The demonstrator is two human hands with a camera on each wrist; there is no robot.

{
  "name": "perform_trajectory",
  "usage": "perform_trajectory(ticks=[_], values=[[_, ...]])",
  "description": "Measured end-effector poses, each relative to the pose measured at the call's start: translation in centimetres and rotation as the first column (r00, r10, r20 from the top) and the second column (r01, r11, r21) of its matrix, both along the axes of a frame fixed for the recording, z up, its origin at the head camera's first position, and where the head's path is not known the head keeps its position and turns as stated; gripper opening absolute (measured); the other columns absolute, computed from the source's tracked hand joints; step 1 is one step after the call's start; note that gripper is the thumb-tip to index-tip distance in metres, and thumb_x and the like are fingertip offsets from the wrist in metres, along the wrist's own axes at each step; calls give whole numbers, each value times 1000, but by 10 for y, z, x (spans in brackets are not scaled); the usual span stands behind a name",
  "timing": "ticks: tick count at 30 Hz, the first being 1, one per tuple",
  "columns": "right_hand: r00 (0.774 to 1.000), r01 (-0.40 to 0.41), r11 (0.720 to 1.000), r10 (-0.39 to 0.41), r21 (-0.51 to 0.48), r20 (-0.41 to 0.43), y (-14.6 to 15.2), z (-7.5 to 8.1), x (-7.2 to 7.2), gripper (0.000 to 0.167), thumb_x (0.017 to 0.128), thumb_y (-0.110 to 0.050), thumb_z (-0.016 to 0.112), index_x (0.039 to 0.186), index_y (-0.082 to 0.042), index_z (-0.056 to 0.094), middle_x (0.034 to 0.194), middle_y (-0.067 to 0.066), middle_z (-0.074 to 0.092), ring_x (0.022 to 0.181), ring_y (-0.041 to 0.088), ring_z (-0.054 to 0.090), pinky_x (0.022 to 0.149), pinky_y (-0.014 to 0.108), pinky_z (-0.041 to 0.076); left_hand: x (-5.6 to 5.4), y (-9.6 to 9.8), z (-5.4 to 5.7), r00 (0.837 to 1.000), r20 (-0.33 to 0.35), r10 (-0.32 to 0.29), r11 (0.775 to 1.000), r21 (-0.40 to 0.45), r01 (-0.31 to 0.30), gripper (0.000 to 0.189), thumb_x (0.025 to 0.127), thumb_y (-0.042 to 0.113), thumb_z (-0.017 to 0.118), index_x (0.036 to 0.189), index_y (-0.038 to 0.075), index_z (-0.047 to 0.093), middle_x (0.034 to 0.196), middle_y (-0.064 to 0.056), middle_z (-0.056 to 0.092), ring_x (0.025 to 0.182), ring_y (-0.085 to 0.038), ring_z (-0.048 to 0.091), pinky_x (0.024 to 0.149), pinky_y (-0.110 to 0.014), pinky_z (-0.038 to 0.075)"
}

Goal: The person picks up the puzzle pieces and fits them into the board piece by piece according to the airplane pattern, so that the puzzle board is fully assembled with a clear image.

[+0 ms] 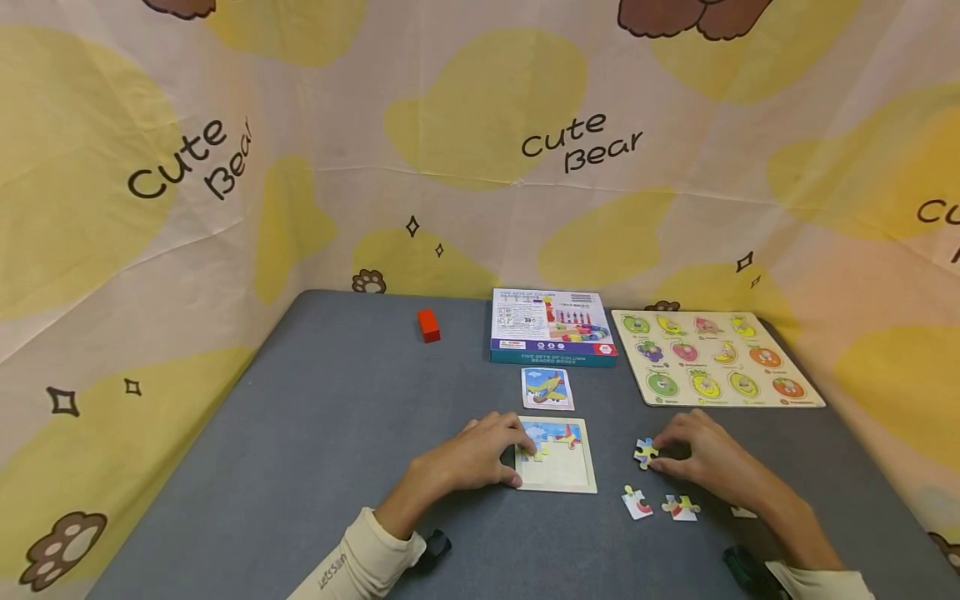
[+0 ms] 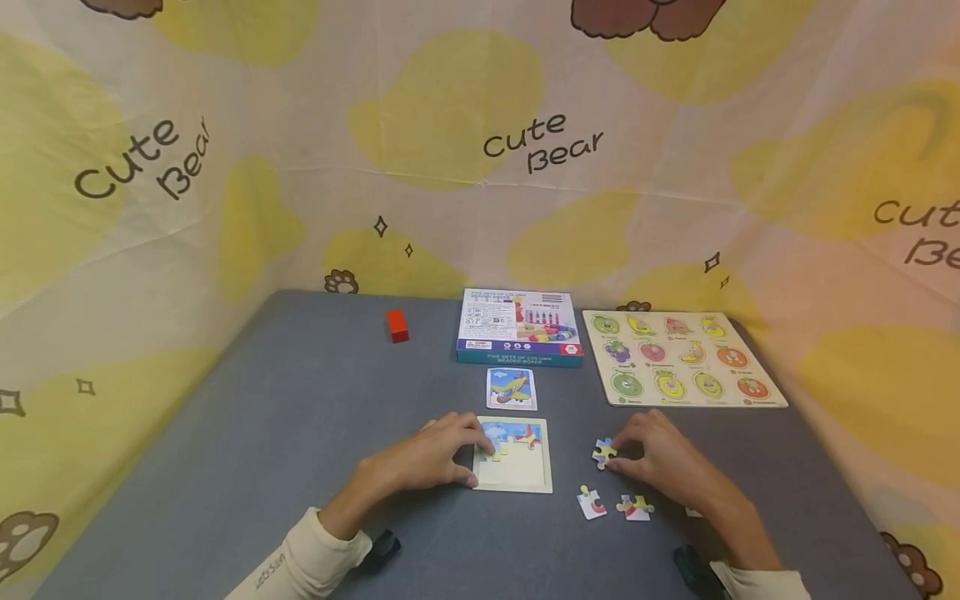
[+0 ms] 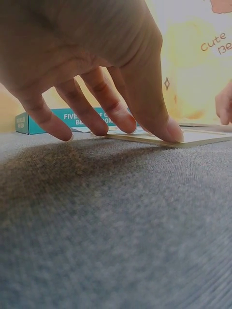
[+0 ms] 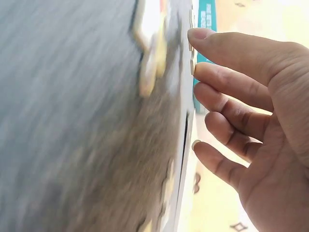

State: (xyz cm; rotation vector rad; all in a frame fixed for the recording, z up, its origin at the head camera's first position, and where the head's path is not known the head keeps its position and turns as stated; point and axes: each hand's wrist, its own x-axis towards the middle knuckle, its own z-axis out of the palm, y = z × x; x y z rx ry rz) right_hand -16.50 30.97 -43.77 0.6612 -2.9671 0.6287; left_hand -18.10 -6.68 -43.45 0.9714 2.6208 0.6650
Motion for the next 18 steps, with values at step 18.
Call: perform_trajectory(ticks=[18], values=[[993, -104, 994, 103, 22, 54, -57, 8, -17, 19, 90, -37, 86, 100, -22, 81, 102, -11, 61, 102, 16, 55, 90, 45, 50, 2, 1, 4, 1000, 14, 13, 1000, -9, -13, 40, 90, 27, 87, 128, 22, 77, 128, 6, 63, 119, -13, 53, 96, -39, 41]])
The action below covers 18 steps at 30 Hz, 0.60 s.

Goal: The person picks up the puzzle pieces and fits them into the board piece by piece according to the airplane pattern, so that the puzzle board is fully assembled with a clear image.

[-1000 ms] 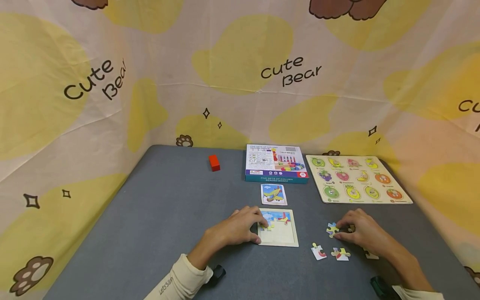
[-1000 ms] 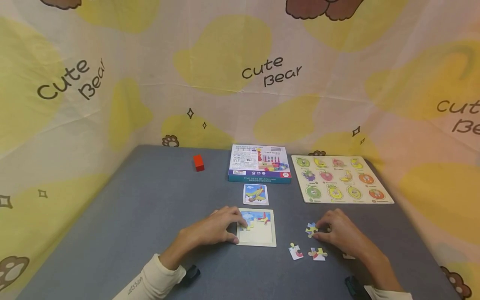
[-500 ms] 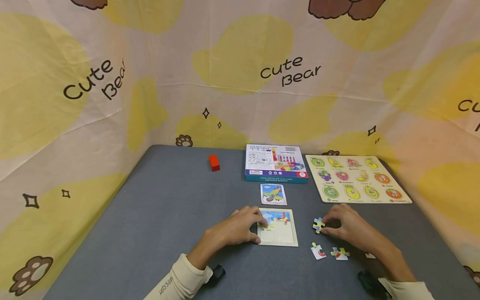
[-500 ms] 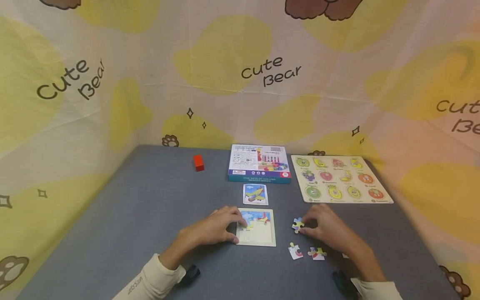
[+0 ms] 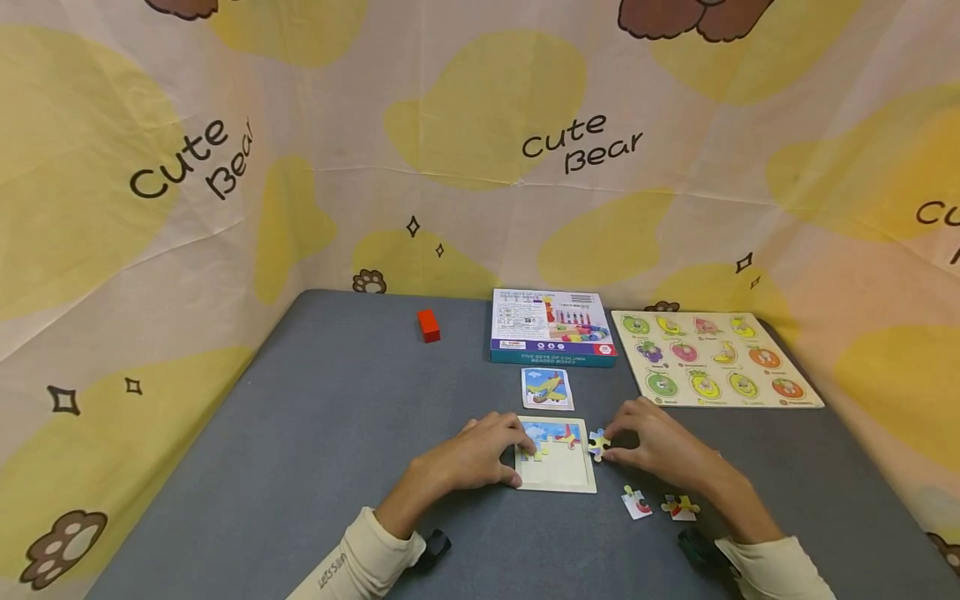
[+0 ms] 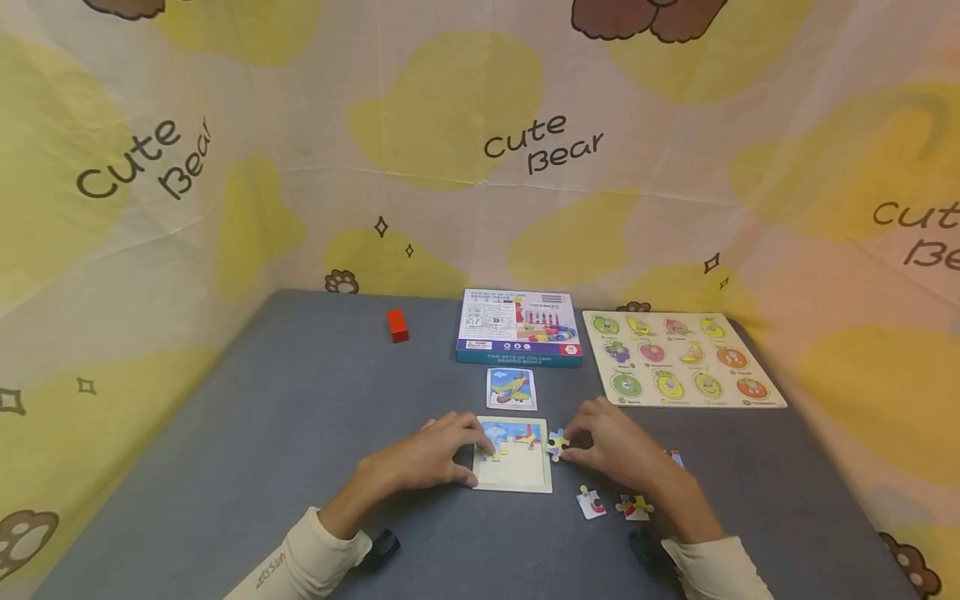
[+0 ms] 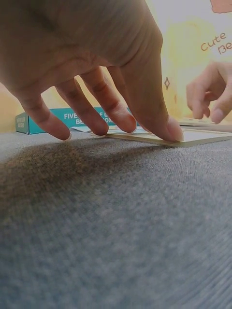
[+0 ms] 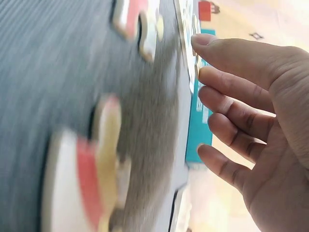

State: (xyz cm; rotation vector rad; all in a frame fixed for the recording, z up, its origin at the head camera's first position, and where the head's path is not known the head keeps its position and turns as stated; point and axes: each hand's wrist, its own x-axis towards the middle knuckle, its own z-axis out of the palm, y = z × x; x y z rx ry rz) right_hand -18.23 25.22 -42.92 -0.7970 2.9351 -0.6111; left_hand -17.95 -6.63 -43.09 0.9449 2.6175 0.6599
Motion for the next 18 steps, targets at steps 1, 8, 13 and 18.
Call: perform_trajectory(ticks=[1, 8, 13, 18], values=[[1000, -6, 1000, 6, -1, 5, -3, 0, 0, 18, 90, -36, 85, 101, -22, 81, 102, -11, 61, 103, 16, 55, 91, 46, 50, 0, 0, 0, 1000, 1, 0, 1000, 0, 0, 40, 90, 27, 87, 128, 22, 77, 129, 6, 63, 119, -13, 53, 96, -39, 41], [998, -64, 998, 64, -2, -14, -23, -5, -5, 19, 90, -37, 85, 102, -22, 82, 103, -13, 62, 104, 13, 54, 91, 43, 51, 0, 0, 0, 1000, 2, 2, 1000, -1, -2, 40, 90, 27, 86, 129, 23, 77, 129, 6, 63, 120, -13, 54, 93, -37, 40], [996, -91, 996, 91, -4, -4, -36, -6, -7, 18, 91, -34, 85, 103, -20, 82, 101, -13, 62, 99, 11, 52, 88, 40, 50, 0, 0, 0, 1000, 0, -2, 1000, 2, 2, 40, 91, 28, 86, 129, 23, 77, 128, 7, 63, 119, -13, 54, 92, -37, 40], [995, -95, 995, 96, -15, 33, -47, -7, -8, 13, 92, -29, 84, 101, -21, 81, 100, -14, 62, 99, 10, 52, 87, 37, 49, -1, 0, -1, 1000, -5, -6, 1000, -2, 6, 40, 90, 29, 86, 129, 24, 77, 127, 8, 63, 119, -12, 54, 92, -36, 41]])
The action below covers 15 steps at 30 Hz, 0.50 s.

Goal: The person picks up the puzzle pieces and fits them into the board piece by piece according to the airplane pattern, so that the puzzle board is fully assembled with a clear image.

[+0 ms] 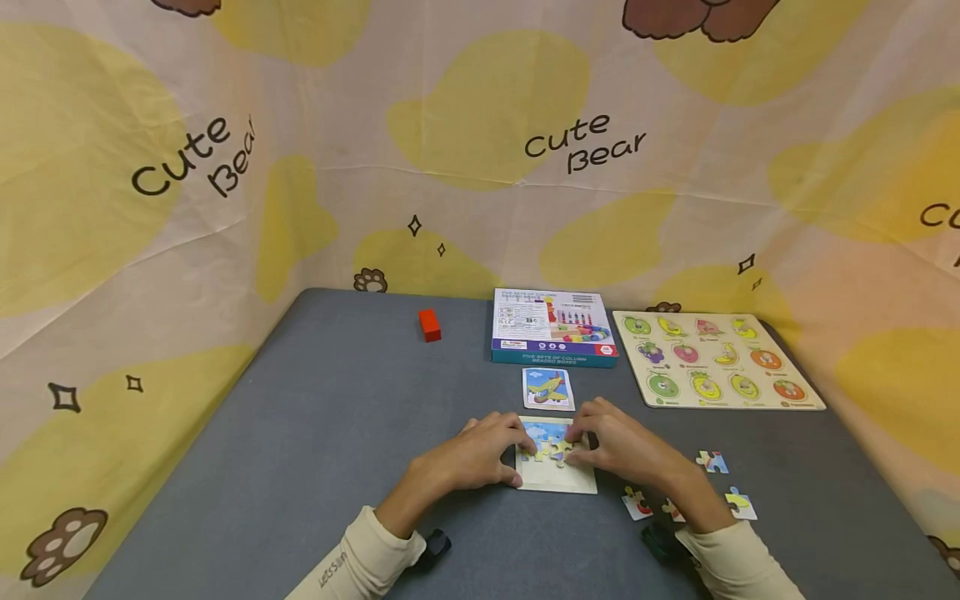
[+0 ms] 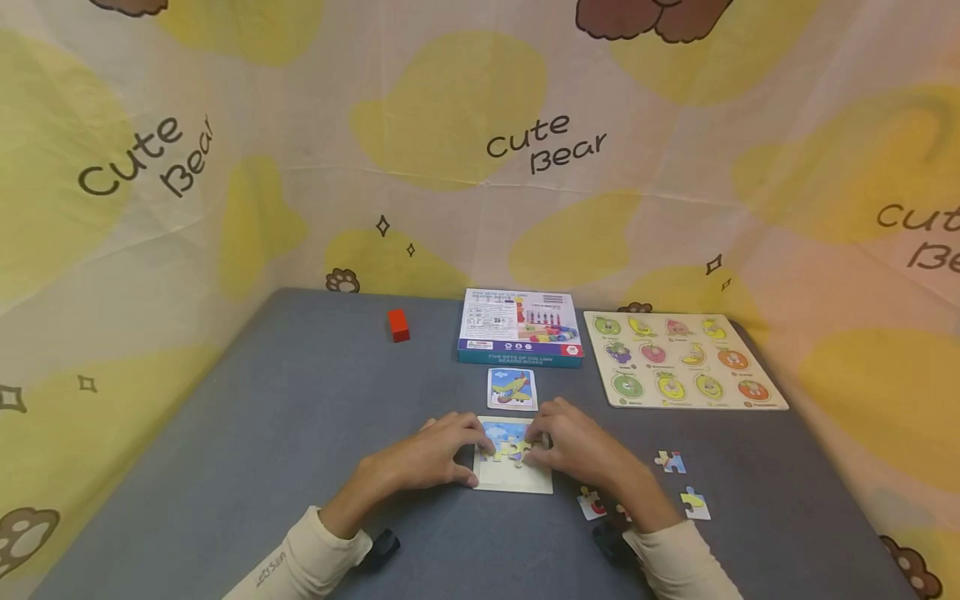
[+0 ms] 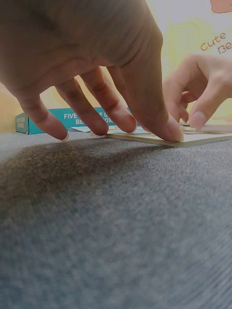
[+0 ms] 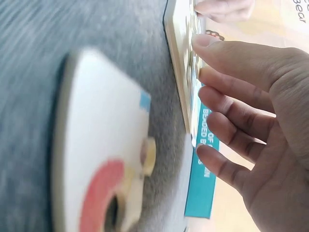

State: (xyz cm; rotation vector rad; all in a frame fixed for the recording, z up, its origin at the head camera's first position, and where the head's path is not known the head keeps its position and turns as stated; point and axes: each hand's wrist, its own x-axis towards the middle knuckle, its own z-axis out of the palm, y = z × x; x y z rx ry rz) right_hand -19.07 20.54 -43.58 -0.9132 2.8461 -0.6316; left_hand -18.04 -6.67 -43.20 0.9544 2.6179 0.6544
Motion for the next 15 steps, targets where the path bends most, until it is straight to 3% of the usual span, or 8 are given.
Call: perform_trajectory(ticks=[7, 15], values=[[998, -57, 998, 56, -18, -35, -5, -2, -2, 13, 91, -28, 85, 100, -19, 82, 104, -11, 64, 102, 12, 54, 88, 40, 50, -1, 0, -1, 1000, -12, -7, 1000, 2, 7, 39, 90, 29, 86, 128, 25, 77, 127, 8, 63, 119, -12, 54, 92, -36, 41], [998, -63, 998, 63, -12, 7, -6, -2, -1, 24, 93, -27, 83, 116, -20, 82, 110, -10, 67, 102, 10, 52, 88, 38, 49, 1, 0, 0, 1000, -8, -2, 1000, -3, 2, 38, 90, 29, 86, 127, 24, 77, 129, 7, 63, 120, -13, 54, 92, -36, 41]])
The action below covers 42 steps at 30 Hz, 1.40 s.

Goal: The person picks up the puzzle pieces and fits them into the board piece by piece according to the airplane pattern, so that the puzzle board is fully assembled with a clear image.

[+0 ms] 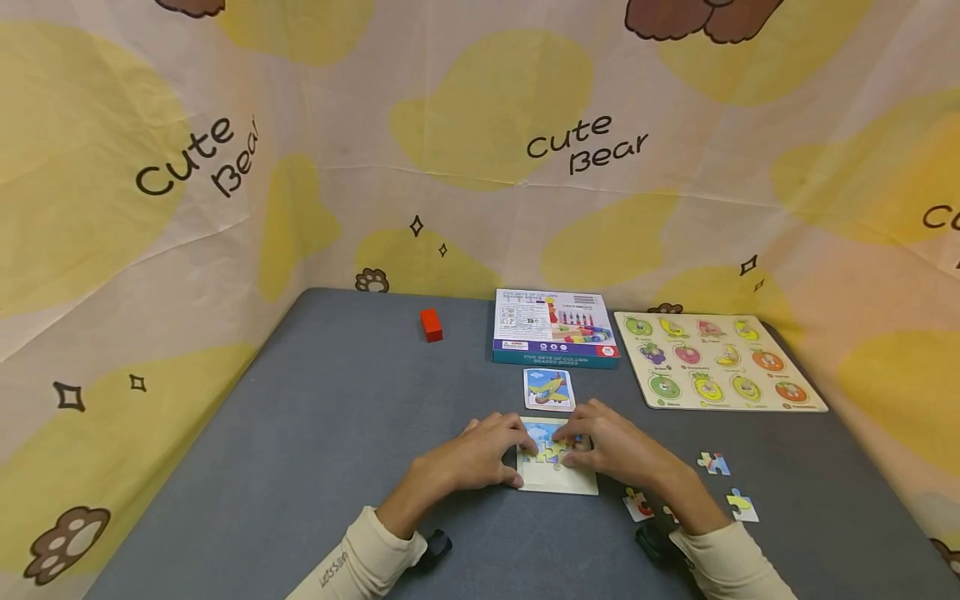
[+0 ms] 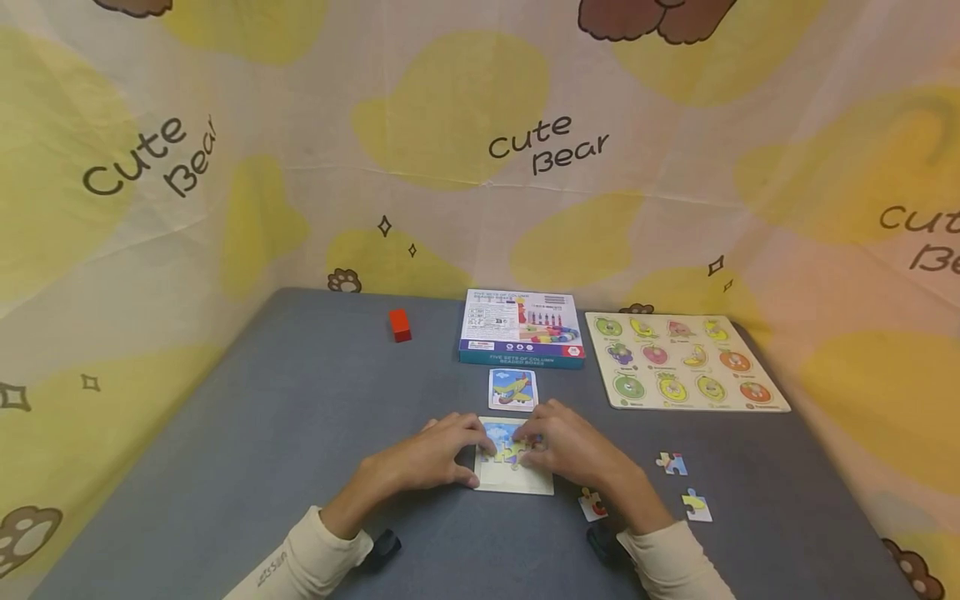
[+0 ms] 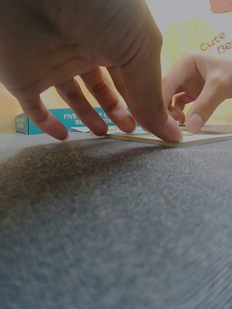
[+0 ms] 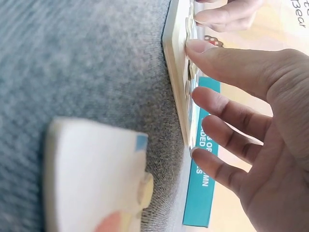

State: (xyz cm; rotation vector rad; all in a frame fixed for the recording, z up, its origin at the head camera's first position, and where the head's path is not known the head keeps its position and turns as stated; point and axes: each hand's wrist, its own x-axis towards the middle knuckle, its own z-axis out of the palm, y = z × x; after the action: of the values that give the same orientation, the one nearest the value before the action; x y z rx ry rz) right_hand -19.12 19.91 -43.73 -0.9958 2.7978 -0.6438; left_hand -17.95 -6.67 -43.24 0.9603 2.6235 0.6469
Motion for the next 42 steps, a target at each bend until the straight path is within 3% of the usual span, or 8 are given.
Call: perform_trajectory(ticks=[6, 14, 21, 26, 33, 42], values=[[999, -34, 999, 34, -17, 33, -1, 0, 0, 23, 96, -25, 80, 118, -20, 83, 109, -9, 65, 96, 12, 49, 81, 32, 44, 0, 0, 0, 1000, -1, 1, 1000, -5, -1, 38, 91, 29, 86, 127, 25, 77, 129, 7, 63, 120, -13, 54, 93, -37, 41], [998, -14, 1000, 15, -21, 65, -3, -1, -1, 20, 97, -24, 79, 116, -20, 84, 108, -9, 63, 95, 11, 47, 81, 31, 42, 1, 0, 1, 1000, -7, -6, 1000, -11, 6, 38, 91, 29, 86, 127, 24, 76, 130, 6, 62, 122, -15, 53, 94, -37, 42], [998, 17, 999, -15, -27, 64, -4, -2, 0, 20, 94, -24, 82, 114, -19, 84, 109, -8, 65, 101, 13, 50, 85, 35, 45, 3, 4, 2, 997, -35, -73, 997, -23, 72, 47, 94, 21, 82, 140, 23, 71, 144, 8, 60, 133, -14, 52, 102, -40, 43], [998, 39, 998, -37, -52, 41, -4, -3, 0, 18, 91, -24, 85, 109, -20, 83, 105, -9, 67, 100, 13, 53, 85, 36, 45, 5, 7, 2, 992, -12, -129, 990, -60, 128, 54, 100, 13, 73, 151, 24, 61, 158, 13, 52, 146, -16, 45, 109, -48, 41], [998, 56, 998, -54, -42, 38, -4, -3, -1, 21, 91, -28, 85, 110, -19, 82, 107, -9, 68, 101, 13, 54, 86, 37, 47, 9, 8, 4, 992, 35, -125, 987, -94, 128, 53, 104, 13, 65, 155, 25, 57, 163, 15, 46, 154, -19, 36, 115, -52, 36], [995, 76, 996, -72, -51, 72, 15, 5, 0, 22, 93, -29, 83, 113, -19, 81, 103, -8, 67, 96, 15, 54, 82, 36, 46, 8, 7, 1, 991, 42, -128, 987, -95, 132, 54, 104, 14, 64, 156, 27, 56, 162, 19, 45, 153, -15, 36, 111, -44, 37]])
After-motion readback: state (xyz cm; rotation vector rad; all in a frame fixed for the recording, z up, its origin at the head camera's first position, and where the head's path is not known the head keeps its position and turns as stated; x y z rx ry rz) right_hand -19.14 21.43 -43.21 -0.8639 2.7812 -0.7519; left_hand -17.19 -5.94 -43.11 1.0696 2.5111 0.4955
